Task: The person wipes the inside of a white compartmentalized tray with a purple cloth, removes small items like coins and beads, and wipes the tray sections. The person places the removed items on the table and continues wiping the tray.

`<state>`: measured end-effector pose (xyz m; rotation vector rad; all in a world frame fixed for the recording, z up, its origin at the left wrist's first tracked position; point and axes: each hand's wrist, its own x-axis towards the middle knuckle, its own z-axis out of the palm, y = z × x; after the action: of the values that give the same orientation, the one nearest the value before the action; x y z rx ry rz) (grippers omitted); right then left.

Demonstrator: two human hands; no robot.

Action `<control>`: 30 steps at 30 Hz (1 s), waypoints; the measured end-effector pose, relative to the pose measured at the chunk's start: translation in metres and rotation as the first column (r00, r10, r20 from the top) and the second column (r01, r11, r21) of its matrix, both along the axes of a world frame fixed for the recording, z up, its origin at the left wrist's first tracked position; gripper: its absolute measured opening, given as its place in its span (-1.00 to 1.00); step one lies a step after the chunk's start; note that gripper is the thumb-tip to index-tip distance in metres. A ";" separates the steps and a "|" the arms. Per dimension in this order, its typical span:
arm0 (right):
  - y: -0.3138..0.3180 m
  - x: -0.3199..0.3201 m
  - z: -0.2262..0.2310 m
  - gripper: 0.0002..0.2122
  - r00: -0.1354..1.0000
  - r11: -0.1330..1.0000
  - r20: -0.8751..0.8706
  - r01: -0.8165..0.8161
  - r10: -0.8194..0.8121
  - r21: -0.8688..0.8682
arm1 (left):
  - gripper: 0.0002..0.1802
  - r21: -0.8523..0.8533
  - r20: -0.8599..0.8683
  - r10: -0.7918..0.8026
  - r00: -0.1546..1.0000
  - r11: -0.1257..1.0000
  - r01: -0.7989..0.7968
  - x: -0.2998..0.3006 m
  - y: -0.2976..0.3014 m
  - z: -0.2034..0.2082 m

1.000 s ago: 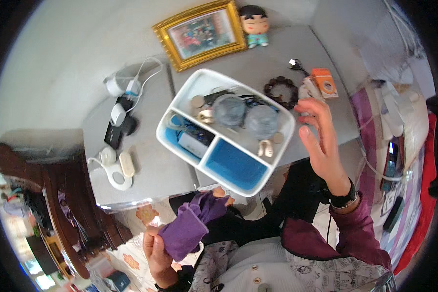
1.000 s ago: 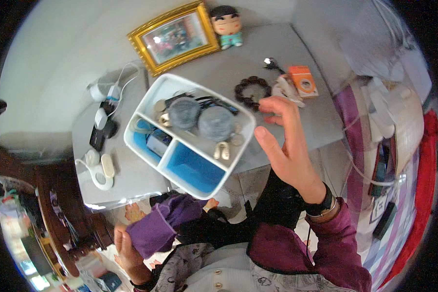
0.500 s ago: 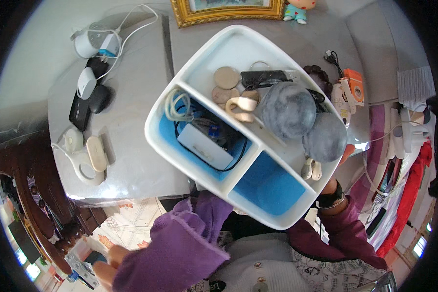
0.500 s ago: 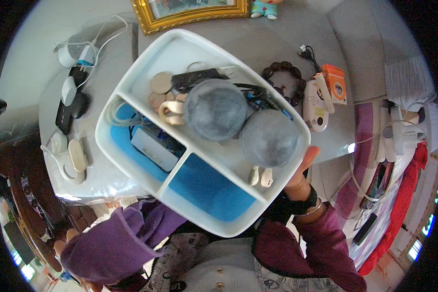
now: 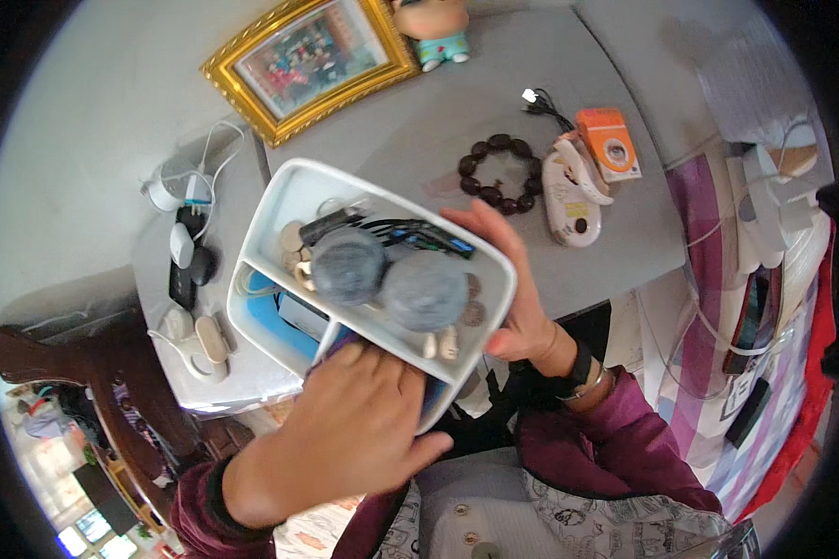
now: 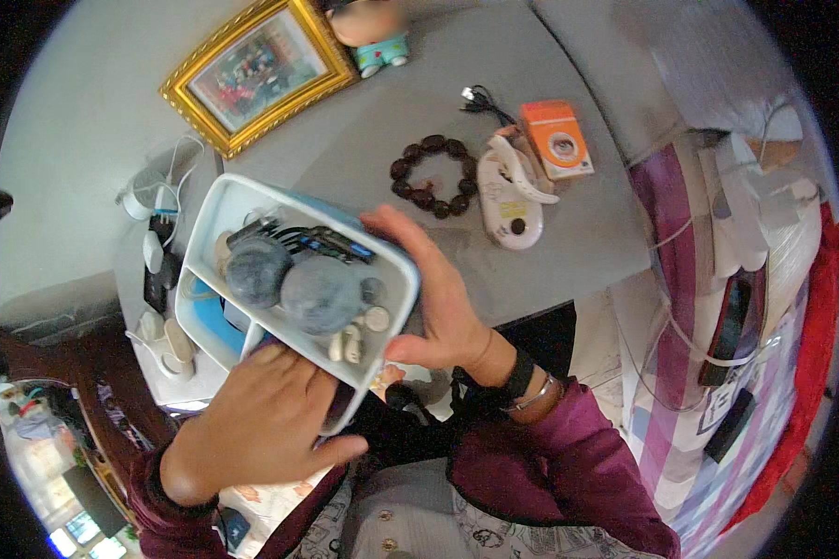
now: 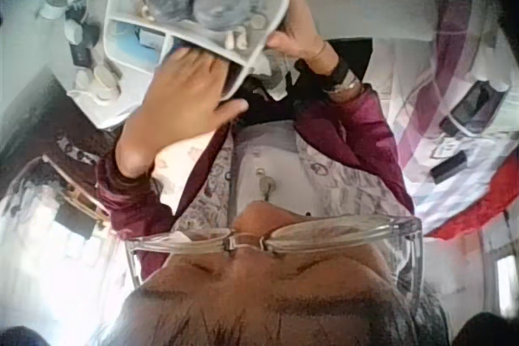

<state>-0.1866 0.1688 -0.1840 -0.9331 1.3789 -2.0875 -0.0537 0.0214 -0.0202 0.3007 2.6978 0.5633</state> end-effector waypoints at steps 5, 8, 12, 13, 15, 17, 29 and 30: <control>0.009 -0.010 -0.001 -0.08 0.945 0.993 -0.322 0.092 -0.063 0.078 | -0.38 0.226 0.496 -0.170 0.852 0.972 0.062 -0.042 0.004 -0.019; 0.011 -0.012 0.001 -0.14 0.927 0.988 -0.363 0.134 -0.096 0.081 | -0.36 0.122 0.906 -0.095 0.412 0.992 -0.039 -0.059 -0.003 -0.024; 0.008 -0.012 0.002 -0.14 0.936 0.986 -0.329 0.153 -0.123 0.066 | -0.32 0.176 0.843 -0.079 0.533 0.975 -0.133 -0.047 -0.012 -0.028; 0.008 -0.012 0.002 -0.16 0.933 0.985 -0.333 0.164 -0.136 0.058 | -0.33 0.183 0.817 -0.068 0.572 0.972 -0.146 -0.042 -0.013 -0.029; 0.007 -0.011 0.002 -0.19 0.935 0.983 -0.314 0.183 -0.163 0.033 | -0.33 0.103 0.867 0.001 0.499 0.978 -0.180 -0.035 -0.016 -0.029; 0.007 -0.011 0.003 -0.20 0.946 0.984 -0.288 0.171 -0.149 0.054 | -0.32 0.081 0.830 0.031 0.557 0.981 -0.174 -0.032 -0.016 -0.028; 0.009 -0.009 0.004 -0.22 0.960 0.982 -0.253 0.154 -0.122 0.108 | -0.26 0.132 0.452 -0.016 0.892 0.990 -0.049 -0.030 -0.008 0.018; 0.009 -0.009 0.004 -0.23 0.960 0.983 -0.253 0.153 -0.124 0.100 | -0.41 0.155 0.542 0.109 0.834 0.962 -0.226 -0.025 -0.010 0.021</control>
<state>-0.1956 0.1780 -0.1796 -1.1033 1.7204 -2.0146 -0.0783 0.0117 0.0009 -0.0454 2.1364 0.8508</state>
